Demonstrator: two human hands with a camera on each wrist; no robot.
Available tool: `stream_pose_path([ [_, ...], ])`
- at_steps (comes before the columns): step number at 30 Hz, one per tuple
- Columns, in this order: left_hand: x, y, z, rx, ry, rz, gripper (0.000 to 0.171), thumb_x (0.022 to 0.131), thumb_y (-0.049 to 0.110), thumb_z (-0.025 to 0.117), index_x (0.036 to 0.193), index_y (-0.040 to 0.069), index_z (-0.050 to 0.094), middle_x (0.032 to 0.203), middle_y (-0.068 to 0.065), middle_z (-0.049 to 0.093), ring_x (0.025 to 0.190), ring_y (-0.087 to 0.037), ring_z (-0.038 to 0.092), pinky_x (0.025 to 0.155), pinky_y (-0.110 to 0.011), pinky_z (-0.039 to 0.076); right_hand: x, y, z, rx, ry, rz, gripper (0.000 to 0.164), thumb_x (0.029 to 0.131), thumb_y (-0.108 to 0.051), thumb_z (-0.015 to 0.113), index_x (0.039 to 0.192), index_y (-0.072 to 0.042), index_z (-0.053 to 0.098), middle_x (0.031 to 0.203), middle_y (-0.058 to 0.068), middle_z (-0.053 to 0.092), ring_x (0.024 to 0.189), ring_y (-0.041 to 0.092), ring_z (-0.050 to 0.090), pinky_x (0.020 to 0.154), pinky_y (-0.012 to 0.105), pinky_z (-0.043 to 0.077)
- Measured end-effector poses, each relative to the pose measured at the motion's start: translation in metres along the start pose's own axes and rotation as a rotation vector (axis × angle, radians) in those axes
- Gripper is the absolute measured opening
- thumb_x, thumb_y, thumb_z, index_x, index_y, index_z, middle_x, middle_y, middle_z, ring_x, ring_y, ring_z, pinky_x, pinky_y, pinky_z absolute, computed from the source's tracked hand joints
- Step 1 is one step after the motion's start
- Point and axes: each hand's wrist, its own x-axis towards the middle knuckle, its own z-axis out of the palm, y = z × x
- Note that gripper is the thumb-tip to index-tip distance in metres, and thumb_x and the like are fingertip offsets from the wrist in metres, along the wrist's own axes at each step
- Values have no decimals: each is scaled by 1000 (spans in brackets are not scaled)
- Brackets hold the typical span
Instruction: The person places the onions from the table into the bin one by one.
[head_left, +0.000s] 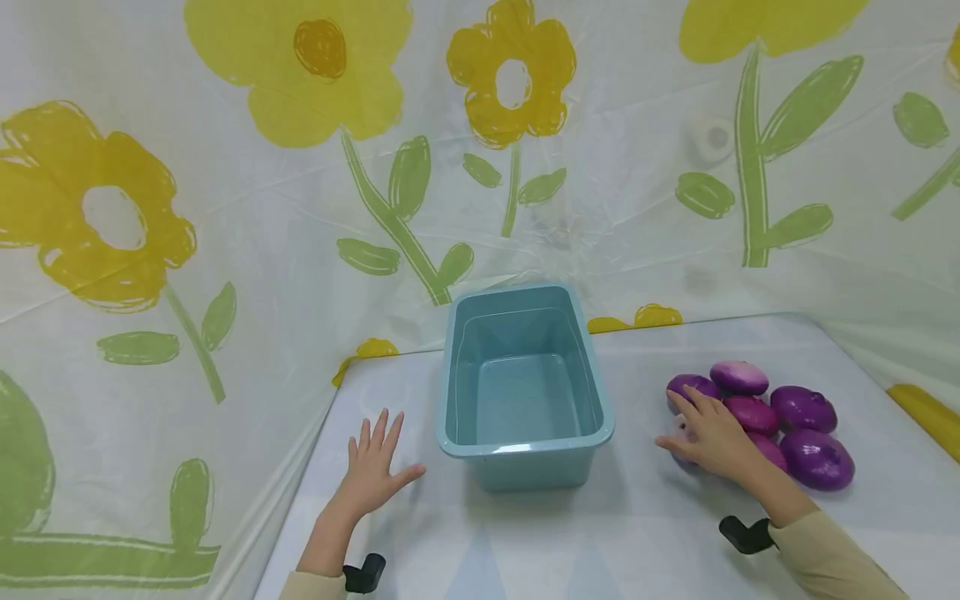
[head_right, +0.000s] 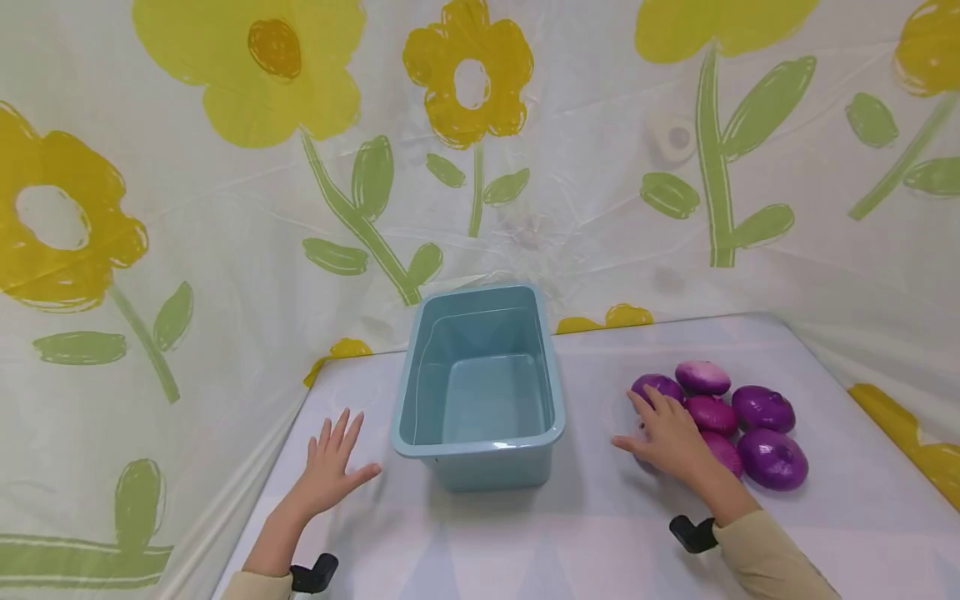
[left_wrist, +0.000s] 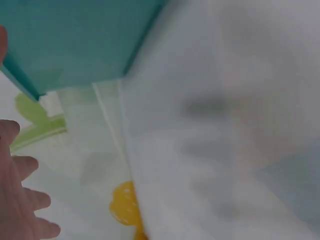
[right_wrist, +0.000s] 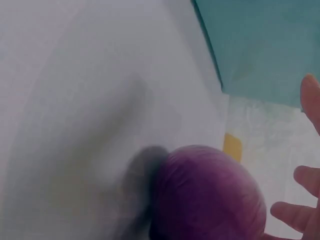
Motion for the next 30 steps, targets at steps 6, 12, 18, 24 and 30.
stream_pose_path([
  [6,3,24,-19,-202,-8,90,92,80,45,64,147,9,13,152,-18,6,137,-44,-4,103,-66,-2,-10,9,4,132,27,7,80,78,-44,68,133,6,38,131,32,35,116,52,31,90,69,28],
  [12,9,48,-29,-372,-42,114,91,79,40,66,148,20,10,154,-10,6,139,-37,0,101,-69,10,-17,13,15,222,55,9,76,75,-32,73,131,4,37,133,33,29,116,54,29,85,72,28],
  [18,16,65,-28,-491,-98,99,92,78,37,68,148,23,11,154,-7,8,140,-33,7,100,-66,20,-21,15,34,282,57,-3,79,70,-23,77,130,6,34,133,35,24,115,56,32,85,72,30],
  [24,21,71,-22,-513,-113,107,87,79,31,67,148,21,14,154,-7,7,140,-32,8,102,-65,20,-22,14,41,365,58,42,82,68,-18,79,129,9,32,123,32,36,108,46,39,85,66,37],
  [30,24,72,-17,-506,-107,89,91,77,38,69,148,20,14,154,-6,3,140,-31,6,102,-65,19,-21,12,38,369,58,71,82,66,-18,81,127,8,33,118,31,42,104,43,43,82,62,41],
])
